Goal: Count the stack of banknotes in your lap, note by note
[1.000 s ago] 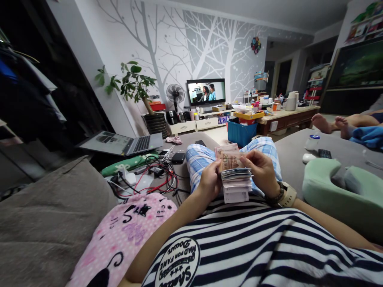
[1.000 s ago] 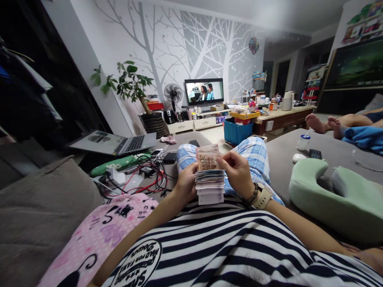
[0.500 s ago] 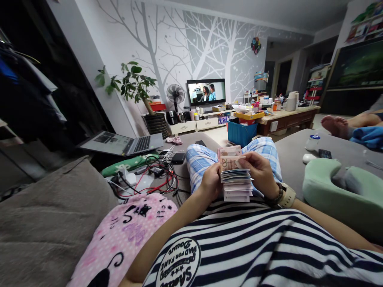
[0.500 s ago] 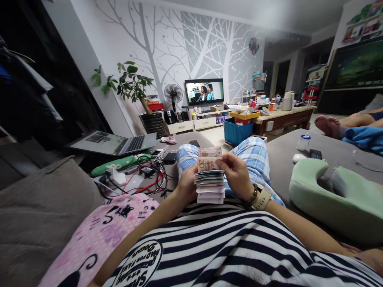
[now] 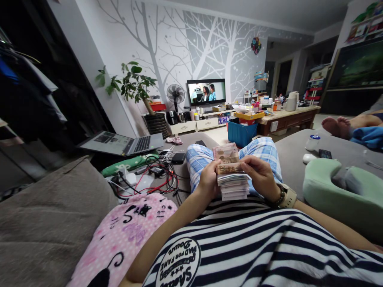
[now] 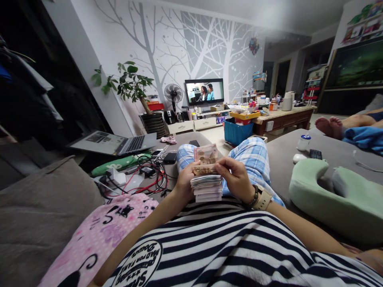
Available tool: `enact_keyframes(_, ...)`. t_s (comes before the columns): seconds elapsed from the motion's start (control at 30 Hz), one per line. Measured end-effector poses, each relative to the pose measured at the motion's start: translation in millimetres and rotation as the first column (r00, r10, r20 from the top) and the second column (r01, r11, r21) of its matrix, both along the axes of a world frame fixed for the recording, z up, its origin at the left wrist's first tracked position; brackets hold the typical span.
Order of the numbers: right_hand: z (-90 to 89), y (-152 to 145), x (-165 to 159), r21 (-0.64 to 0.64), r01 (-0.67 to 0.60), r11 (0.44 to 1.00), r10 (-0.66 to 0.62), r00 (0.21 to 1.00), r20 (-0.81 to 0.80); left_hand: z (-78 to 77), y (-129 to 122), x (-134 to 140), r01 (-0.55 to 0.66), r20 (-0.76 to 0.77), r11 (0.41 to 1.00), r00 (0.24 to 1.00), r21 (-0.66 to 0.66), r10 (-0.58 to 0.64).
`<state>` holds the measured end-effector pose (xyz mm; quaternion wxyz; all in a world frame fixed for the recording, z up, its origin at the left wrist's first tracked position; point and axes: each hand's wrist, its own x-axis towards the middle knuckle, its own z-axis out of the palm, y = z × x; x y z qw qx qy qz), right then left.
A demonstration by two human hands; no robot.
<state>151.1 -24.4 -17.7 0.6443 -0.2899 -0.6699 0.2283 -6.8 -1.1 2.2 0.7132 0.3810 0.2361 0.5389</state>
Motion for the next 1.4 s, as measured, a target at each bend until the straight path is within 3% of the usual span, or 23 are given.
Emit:
enact_keyframes(0.27,0.5,-2,2,0.042,-0.058,0.997,0.055,0.997,0.054,4.1,1,2,-0.040,0.069,0.986,0.996,-0.159,0.051)
enact_keyframes(0.53,3.3,-4,3,0.057,-0.117,0.992,0.113,0.991,0.066,-0.7,5,-1,-0.042,0.053,0.997,0.998,-0.058,0.045)
enact_keyframes(0.73,6.7,-7,3,-0.007,-0.162,0.987,0.162,0.986,0.044,1.4,2,0,-0.066,0.061,0.995,0.996,-0.075,0.071)
enact_keyframes(1.13,6.3,11,-4,-0.225,-0.057,0.973,0.006,0.975,-0.220,-2.3,-2,-2,-0.073,-0.029,0.996,0.997,0.047,0.075)
enact_keyframes(1.4,8.8,9,-3,-0.263,-0.054,0.963,0.009,0.985,-0.171,-10.7,0,-1,-0.033,-0.028,0.995,0.999,0.089,0.036)
